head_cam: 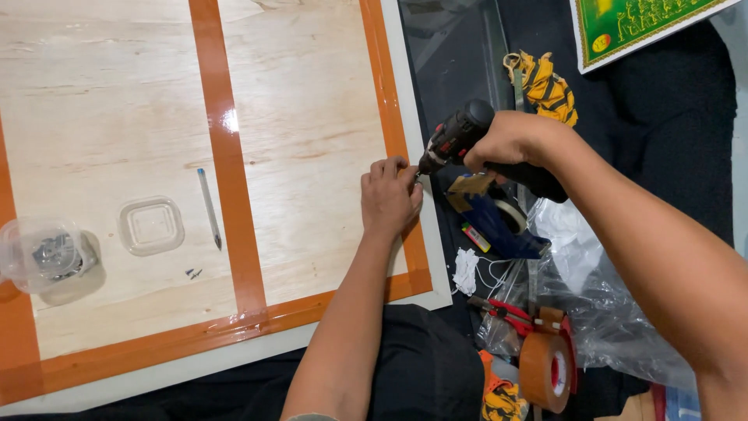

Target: Attaching metal hardware clips to a wooden frame using a power drill and screws.

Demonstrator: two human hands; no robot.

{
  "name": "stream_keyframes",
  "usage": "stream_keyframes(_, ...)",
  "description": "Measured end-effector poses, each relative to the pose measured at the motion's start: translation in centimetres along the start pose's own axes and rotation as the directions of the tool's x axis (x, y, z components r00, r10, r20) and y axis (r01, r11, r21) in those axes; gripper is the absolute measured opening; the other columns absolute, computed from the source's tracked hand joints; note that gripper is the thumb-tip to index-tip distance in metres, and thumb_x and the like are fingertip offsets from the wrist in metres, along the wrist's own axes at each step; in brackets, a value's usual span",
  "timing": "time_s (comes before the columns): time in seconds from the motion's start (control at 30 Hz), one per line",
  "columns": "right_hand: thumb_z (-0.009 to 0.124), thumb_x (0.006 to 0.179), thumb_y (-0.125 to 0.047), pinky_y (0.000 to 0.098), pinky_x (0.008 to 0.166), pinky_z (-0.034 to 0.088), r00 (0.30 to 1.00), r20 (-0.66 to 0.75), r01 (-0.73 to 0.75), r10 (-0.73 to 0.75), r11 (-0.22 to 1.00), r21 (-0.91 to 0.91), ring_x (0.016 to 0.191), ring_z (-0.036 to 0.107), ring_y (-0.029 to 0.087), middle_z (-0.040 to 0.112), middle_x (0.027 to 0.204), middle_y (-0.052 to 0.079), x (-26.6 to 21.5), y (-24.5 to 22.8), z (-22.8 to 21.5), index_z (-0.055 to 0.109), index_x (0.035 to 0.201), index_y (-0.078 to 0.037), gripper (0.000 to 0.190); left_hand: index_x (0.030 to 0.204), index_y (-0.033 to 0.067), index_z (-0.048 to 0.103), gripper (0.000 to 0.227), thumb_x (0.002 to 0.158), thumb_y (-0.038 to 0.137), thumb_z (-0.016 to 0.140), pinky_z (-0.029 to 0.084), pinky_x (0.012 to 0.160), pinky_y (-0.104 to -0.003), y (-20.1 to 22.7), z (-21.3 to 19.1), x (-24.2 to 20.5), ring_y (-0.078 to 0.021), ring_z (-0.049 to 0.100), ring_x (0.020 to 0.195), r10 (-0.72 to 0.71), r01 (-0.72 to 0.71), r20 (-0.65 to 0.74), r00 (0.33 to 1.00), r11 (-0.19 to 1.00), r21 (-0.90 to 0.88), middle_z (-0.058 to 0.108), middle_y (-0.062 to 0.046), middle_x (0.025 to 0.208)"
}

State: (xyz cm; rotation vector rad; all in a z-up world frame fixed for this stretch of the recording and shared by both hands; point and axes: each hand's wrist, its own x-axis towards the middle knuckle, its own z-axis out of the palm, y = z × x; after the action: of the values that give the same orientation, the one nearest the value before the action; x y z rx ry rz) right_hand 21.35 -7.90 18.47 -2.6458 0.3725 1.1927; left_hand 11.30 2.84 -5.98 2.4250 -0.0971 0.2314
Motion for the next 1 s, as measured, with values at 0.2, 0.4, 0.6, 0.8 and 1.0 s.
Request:
stream_keyframes(0.2,0.074,0.07,-0.007,0.046,0.053,0.057,1.0,-0.006,0.025,-0.026,0.997,-0.077,0.054,0.071,0.034,0.067,0.061,0.022,-0.4,-0.7,-0.2,0.072,0.078,0.013,0.021,0.119,0.0227,0.074,0.029,0.095,0.033,0.063,0.044,0.092,-0.04,0.2,-0.2,0.1,-0.0261,0.05,0.123,-0.017,0.016,0.019,1.0,1.0,0.023,0.057,-0.004,0.122)
stream_keyframes(0.4,0.073,0.068,-0.007,0.0439,0.054,0.057,1.0,-0.028,0.006,-0.008,0.997,-0.076,0.052,0.07,0.032,0.065,0.057,0.019,-0.5,-1.1,-0.1,0.071,0.073,0.01,0.017,0.12,0.0221,0.075,0.029,0.095,0.031,0.063,0.045,0.093,-0.04,0.8,-1.3,0.1,-0.026,0.049,0.122,-0.038,0.037,0.039,0.999,0.999,0.023,0.058,-0.005,0.122)
stream_keyframes(0.6,0.074,0.067,-0.008,0.0431,0.053,0.056,0.999,-0.04,0.022,-0.025,0.996,-0.086,0.05,0.07,0.031,0.064,0.055,0.018,-0.2,-0.6,-0.3,0.071,0.072,0.008,0.017,0.12,0.0228,0.075,0.03,0.094,0.031,0.062,0.045,0.093,-0.041,0.7,-1.2,0.1,-0.0264,0.05,0.123,-0.044,0.044,0.039,0.998,0.999,-0.007,0.058,-0.005,0.123)
stream_keyframes(0.8,0.075,0.073,-0.01,0.0436,0.059,0.057,1.0,-0.02,0.018,-0.02,0.998,-0.061,0.058,0.072,0.034,0.068,0.066,0.022,-1.3,-0.6,0.0,0.072,0.091,0.013,0.03,0.118,0.0221,0.076,0.029,0.092,0.03,0.064,0.045,0.091,-0.041,0.6,-0.9,0.0,-0.0274,0.05,0.121,-0.034,0.034,0.011,0.999,0.999,-0.002,0.058,-0.005,0.122)
stream_keyframes(1.0,0.074,0.073,-0.009,0.0438,0.059,0.058,0.999,-0.032,0.039,-0.041,0.997,-0.059,0.06,0.074,0.035,0.069,0.066,0.023,-1.1,-0.5,0.3,0.074,0.093,0.012,0.028,0.118,0.0226,0.076,0.029,0.091,0.03,0.067,0.045,0.09,-0.042,0.5,-0.7,0.0,-0.0285,0.051,0.121,-0.019,0.019,0.001,1.0,1.0,-0.001,0.058,-0.005,0.122)
